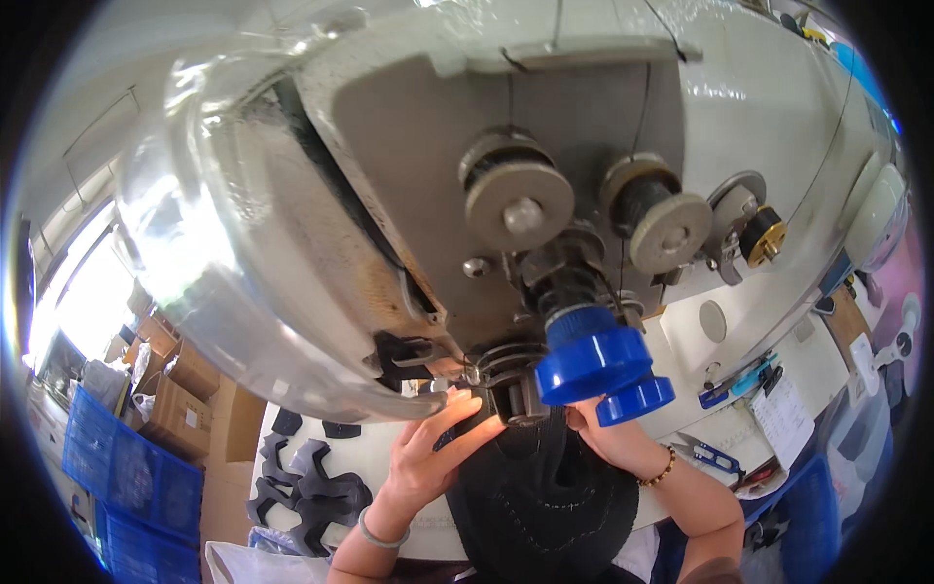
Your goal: The person aligns and stitches cutout shoe upper pieces together using an industrial sewing machine, guiding the materials under the needle by hand.
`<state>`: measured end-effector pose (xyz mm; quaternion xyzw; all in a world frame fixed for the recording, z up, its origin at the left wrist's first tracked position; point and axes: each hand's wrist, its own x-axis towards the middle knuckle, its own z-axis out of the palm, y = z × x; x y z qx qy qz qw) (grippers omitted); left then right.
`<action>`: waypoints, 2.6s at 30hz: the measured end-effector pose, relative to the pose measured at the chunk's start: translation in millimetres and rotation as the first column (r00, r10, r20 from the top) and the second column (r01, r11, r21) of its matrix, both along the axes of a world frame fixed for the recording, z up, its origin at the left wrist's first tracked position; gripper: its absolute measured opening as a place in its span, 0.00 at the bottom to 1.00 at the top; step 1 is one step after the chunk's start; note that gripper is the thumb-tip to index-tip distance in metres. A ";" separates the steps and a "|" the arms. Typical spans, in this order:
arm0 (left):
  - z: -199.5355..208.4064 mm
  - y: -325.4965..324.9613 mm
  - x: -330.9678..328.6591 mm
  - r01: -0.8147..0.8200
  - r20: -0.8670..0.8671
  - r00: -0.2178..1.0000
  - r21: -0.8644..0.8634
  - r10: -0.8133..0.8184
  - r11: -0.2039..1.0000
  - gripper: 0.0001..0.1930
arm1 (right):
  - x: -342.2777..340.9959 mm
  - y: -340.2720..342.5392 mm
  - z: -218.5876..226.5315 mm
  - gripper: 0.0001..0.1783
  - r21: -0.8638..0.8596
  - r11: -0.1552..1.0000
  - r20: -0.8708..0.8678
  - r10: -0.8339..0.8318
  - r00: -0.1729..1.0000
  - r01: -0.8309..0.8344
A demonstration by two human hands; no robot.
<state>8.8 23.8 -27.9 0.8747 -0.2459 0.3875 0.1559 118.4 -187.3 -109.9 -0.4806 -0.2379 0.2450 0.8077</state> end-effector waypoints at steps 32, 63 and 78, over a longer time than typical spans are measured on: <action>7.9 -7.7 -12.6 0.091 0.180 0.975 0.199 -0.128 0.976 0.15 | -2.1 2.6 74.6 0.15 0.120 0.801 0.989 -0.046 -0.140 0.587; 31.5 41.8 -5.3 0.362 -0.212 0.861 -0.382 -0.461 0.851 0.24 | 4.0 -3.2 56.6 0.20 0.066 0.643 0.966 0.149 -0.210 0.763; 53.6 -29.0 -16.5 -0.225 -0.227 0.942 0.119 0.247 0.967 0.20 | 13.4 -14.1 25.8 0.25 -0.175 0.835 0.848 -0.141 0.510 0.522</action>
